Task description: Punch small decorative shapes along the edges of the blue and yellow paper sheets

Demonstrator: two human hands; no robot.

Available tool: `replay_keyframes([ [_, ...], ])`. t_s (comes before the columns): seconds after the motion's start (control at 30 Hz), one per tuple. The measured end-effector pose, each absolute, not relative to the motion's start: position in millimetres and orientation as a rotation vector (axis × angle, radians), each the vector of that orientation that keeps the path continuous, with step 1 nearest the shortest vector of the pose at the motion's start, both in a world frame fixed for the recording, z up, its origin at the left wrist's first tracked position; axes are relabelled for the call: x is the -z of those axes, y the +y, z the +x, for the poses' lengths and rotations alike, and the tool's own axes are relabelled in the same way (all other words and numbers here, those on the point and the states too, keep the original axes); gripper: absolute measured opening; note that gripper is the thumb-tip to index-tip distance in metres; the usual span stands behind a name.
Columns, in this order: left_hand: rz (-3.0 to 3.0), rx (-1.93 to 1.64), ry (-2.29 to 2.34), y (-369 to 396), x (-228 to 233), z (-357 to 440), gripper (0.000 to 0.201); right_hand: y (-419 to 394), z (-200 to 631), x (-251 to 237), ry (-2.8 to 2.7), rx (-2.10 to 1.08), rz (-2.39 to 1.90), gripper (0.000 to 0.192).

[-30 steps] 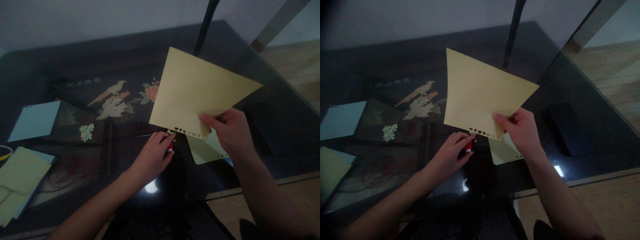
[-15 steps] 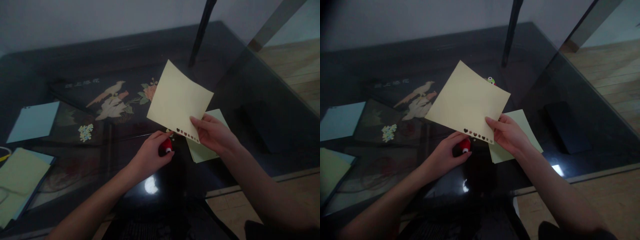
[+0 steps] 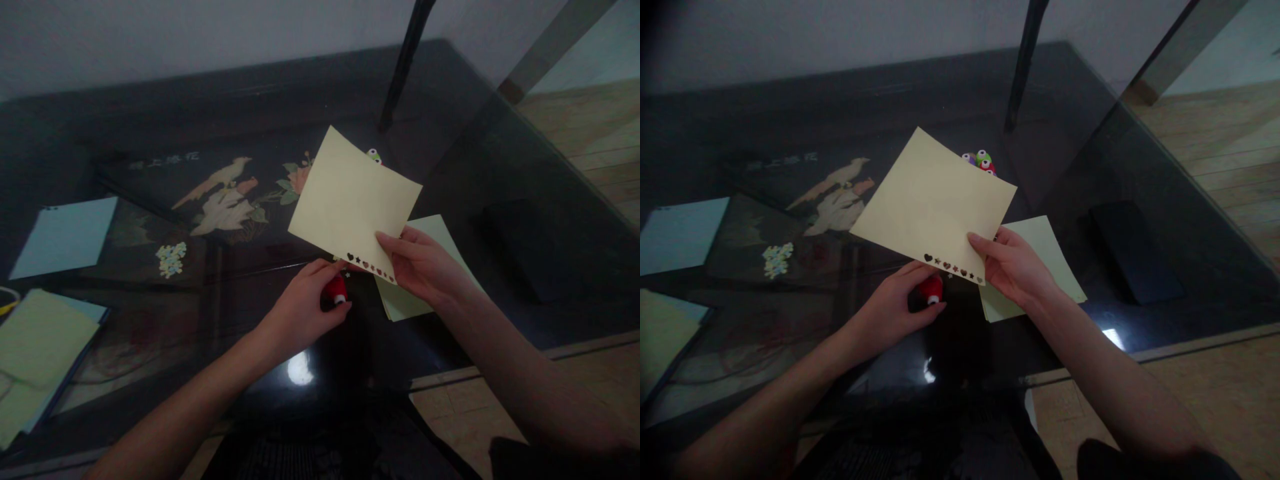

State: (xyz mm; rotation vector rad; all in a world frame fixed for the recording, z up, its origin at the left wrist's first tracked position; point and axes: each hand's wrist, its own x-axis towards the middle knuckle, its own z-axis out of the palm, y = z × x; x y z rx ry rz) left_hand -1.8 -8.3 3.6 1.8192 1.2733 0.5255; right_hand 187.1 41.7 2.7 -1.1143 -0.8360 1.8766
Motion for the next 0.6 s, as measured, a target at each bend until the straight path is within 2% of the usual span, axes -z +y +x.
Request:
replay_keyframes([
  [0.3, 1.744, -0.623, 1.299, -8, -3, -4, 0.042, 43, 189, -3, -0.848, -1.779, -1.116, 0.017],
  [0.5, 1.636, -0.686, 1.246, -3, -10, -7, 0.022, 48, 200, -7, -0.915, -1.605, -1.151, 0.017],
  [0.6, 1.720, -0.719, 1.198, -4, -12, -5, 0.023, 52, 205, -10, -0.914, -1.504, -1.140, 0.013],
])
